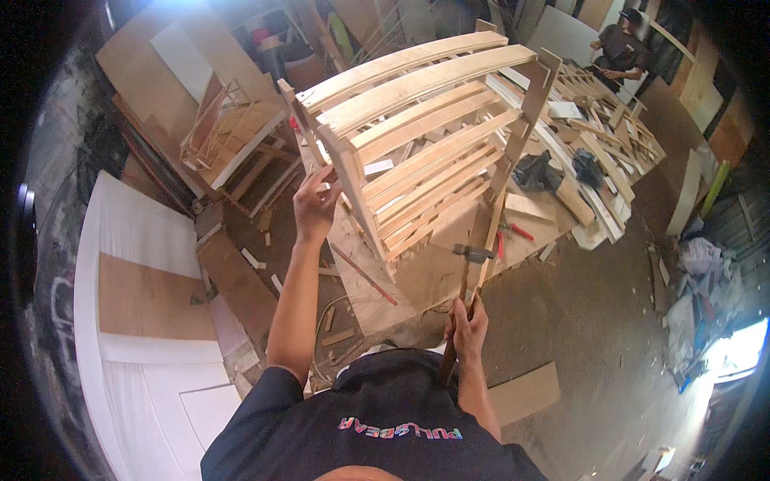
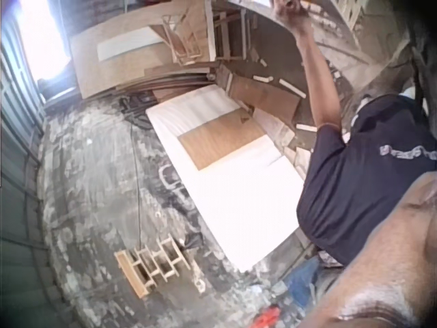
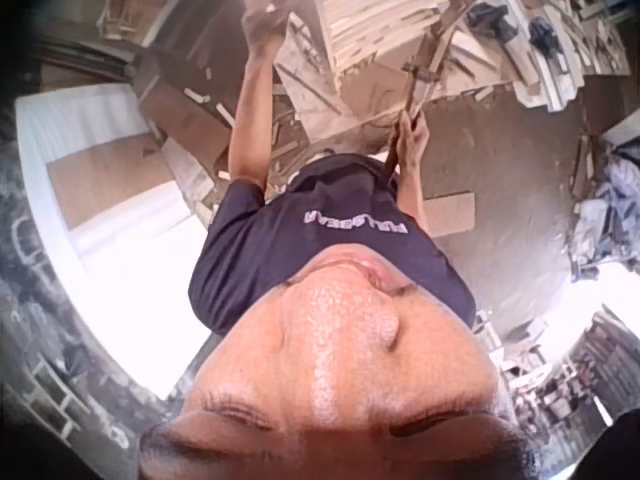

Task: The person assembles a wooden rack using a hammer. The person positions wooden slats onto a frame and secures them by hammering nails into the joints.

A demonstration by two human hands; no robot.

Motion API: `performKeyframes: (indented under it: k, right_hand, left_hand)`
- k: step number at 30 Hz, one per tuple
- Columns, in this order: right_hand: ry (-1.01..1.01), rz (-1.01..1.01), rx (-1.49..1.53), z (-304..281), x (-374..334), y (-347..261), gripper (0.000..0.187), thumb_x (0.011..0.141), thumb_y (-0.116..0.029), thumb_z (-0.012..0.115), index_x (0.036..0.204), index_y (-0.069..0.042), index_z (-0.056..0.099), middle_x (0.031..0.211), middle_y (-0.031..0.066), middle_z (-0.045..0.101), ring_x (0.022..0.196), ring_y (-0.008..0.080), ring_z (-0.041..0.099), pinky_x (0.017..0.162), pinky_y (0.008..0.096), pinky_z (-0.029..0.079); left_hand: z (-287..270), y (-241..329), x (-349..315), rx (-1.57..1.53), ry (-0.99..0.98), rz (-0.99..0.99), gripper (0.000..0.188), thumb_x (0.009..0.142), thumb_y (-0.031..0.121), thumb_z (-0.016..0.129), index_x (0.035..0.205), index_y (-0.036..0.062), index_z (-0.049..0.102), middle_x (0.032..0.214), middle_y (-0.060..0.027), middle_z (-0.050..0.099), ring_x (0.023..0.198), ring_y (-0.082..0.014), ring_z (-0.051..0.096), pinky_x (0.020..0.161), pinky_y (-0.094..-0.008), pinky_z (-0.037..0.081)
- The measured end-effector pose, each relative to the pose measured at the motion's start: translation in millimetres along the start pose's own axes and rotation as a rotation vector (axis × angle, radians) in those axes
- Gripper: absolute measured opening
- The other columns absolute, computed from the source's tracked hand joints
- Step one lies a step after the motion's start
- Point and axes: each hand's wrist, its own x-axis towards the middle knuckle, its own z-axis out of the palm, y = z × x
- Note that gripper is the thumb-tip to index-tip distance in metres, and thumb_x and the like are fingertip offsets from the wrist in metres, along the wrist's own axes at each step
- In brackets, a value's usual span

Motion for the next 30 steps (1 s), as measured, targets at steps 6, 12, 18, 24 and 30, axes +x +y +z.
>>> performKeyframes:
  k: [6, 12, 18, 24, 30]
  right_hand:
    - [0.222, 0.001, -0.112, 14, -61, -5, 0.037, 0.104, -0.037, 0.07, 0.116, -0.004, 0.058, 0.072, -0.0021, 0.055, 0.05, 0.0083, 0.054, 0.043, 0.027, 0.045]
    - [0.403, -0.029, -0.077, 26, -114, 6, 0.03, 0.104, -0.033, 0.069, 0.111, -0.006, 0.057, 0.071, -0.0017, 0.053, 0.048, 0.0094, 0.053, 0.042, 0.0281, 0.045]
    - [0.477, 0.005, -0.072, 45, -180, 52, 0.023, 0.105, -0.026, 0.066, 0.11, -0.005, 0.057, 0.07, -0.0003, 0.054, 0.048, 0.009, 0.053, 0.04, 0.027, 0.044]
    - [0.542, -0.007, -0.119, 104, -218, 61, 0.024, 0.103, -0.023, 0.067, 0.113, -0.003, 0.057, 0.069, 0.001, 0.056, 0.048, 0.0085, 0.053, 0.04, 0.0264, 0.044]
    - [0.651, -0.188, -0.186, 191, -186, 74, 0.022, 0.105, -0.022, 0.064, 0.111, -0.003, 0.056, 0.071, 0.0022, 0.057, 0.048, 0.0095, 0.054, 0.04, 0.0262, 0.043]
  left_hand:
    - [6, -12, 0, 0.039, 0.096, 0.098, 0.032, 0.094, 0.018, 0.079, 0.118, -0.0015, 0.073, 0.103, -0.0173, 0.076, 0.088, -0.0248, 0.076, 0.078, -0.0368, 0.06]
    - [0, -20, 2, -0.092, 0.036, 0.074, 0.032, 0.091, 0.016, 0.083, 0.117, -0.001, 0.075, 0.102, -0.0154, 0.078, 0.088, -0.0218, 0.077, 0.077, -0.034, 0.062]
    - [-9, -25, 10, -0.124, -0.01, 0.135, 0.033, 0.09, 0.015, 0.083, 0.12, 0.0008, 0.077, 0.102, -0.0137, 0.08, 0.088, -0.021, 0.078, 0.079, -0.0323, 0.062]
    - [-22, -43, 21, -0.211, -0.05, 0.374, 0.023, 0.094, 0.012, 0.079, 0.116, 0.0055, 0.078, 0.105, -0.0112, 0.08, 0.09, -0.021, 0.077, 0.078, -0.0336, 0.062]
    - [-27, -94, 51, -0.451, -0.11, 0.287, 0.059, 0.092, 0.02, 0.084, 0.139, 0.0021, 0.053, 0.126, -0.0098, 0.054, 0.114, -0.0189, 0.057, 0.097, -0.0363, 0.051]
